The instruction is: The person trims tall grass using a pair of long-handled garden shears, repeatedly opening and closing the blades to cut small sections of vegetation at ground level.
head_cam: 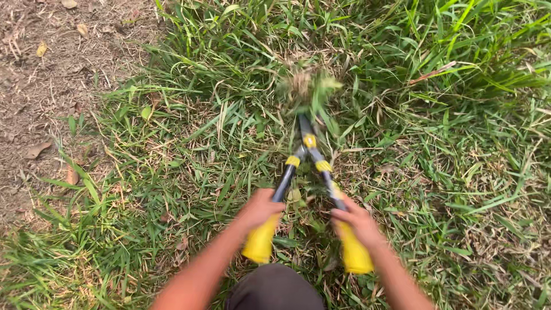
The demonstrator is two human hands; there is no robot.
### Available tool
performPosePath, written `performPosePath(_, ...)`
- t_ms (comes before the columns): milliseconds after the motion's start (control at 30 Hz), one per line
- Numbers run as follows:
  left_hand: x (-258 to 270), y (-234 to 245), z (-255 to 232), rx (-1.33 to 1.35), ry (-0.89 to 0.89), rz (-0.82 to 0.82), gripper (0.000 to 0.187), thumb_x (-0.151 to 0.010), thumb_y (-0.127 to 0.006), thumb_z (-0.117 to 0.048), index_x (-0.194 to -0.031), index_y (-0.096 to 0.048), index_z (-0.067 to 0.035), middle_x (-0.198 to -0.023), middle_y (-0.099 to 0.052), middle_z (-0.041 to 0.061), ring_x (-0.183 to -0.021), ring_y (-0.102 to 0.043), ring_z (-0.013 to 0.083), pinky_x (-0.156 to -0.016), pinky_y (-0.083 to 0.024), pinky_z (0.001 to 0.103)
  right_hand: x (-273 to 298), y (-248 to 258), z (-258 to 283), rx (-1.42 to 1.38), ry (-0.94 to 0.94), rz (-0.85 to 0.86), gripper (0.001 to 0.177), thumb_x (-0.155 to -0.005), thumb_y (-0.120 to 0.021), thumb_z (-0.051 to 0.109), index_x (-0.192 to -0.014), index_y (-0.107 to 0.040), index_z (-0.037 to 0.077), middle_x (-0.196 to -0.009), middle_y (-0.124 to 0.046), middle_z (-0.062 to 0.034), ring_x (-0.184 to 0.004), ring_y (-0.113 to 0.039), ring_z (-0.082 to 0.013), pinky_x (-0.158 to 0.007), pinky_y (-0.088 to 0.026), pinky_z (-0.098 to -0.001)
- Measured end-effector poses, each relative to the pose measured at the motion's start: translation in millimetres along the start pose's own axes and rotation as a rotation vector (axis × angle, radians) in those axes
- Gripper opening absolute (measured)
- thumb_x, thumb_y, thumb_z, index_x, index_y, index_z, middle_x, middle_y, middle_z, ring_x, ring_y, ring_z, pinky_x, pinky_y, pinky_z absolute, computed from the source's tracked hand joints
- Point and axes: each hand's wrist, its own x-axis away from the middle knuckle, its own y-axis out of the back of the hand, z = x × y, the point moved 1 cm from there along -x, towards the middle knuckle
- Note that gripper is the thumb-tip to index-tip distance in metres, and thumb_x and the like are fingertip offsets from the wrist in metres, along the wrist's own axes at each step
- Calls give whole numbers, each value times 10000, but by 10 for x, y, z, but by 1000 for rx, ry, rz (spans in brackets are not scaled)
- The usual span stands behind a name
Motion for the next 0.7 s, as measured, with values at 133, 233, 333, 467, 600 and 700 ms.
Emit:
performPosePath(133,101,-320,297,67,6,-155,186,-848,-690,-59,-924,-523,-29,-650,-603,56,-463,-615,179,-430,-519,344,-50,-568,-75,80,59,-124,778,-914,-599,117,-1598,-266,282,-660,-594,-44,-471,-550,-158,-440,-505,-308)
performPosePath(233,376,317,407,-57,35,-68,156,-850,-668,-72,-922,-540,-20,-625,-590,61,-449,-585,156,-412,-502,326,85,-251,-215,74,-43,56,806,-895,-658,105,-1593,-292,273,-677,-590,-35,-487,-560,-148,-449,-499,-295)
performPosePath(333,618,744,257,-108,135,91,144,-821,-683,-48,-938,-602,-34,-601,-596,70,-439,-576,168,-412,-486,327,205,418,6,197,-209,168,902,-823,-715,70,-1596,-327,327,-694,-613,-36,-522,-574,-140,-475,-498,-293)
performPosePath(467,339,697,145,-218,72,159,159,-852,-699,-69,-875,-569,19,-599,-609,79,-440,-596,168,-417,-503,329,218,466,-23,111,-132,95,816,-844,-687,99,-1583,-384,265,-640,-576,-53,-469,-550,-162,-442,-474,-303)
performPosePath(600,-184,-373,162,67,-30,-82,131,-859,-647,-42,-947,-553,-15,-624,-588,50,-444,-584,173,-427,-514,340,-19,-443,-287,-100,171,-101,789,-902,-634,113,-1615,-307,192,-698,-600,-34,-507,-569,-134,-473,-490,-283)
performPosePath(700,-53,-377,269,25,3,-43,186,-869,-657,-74,-993,-521,-50,-633,-592,28,-467,-609,146,-447,-543,323,59,-541,-284,-81,195,-108,838,-895,-630,90,-1621,-230,211,-702,-591,-37,-506,-572,-142,-482,-504,-290)
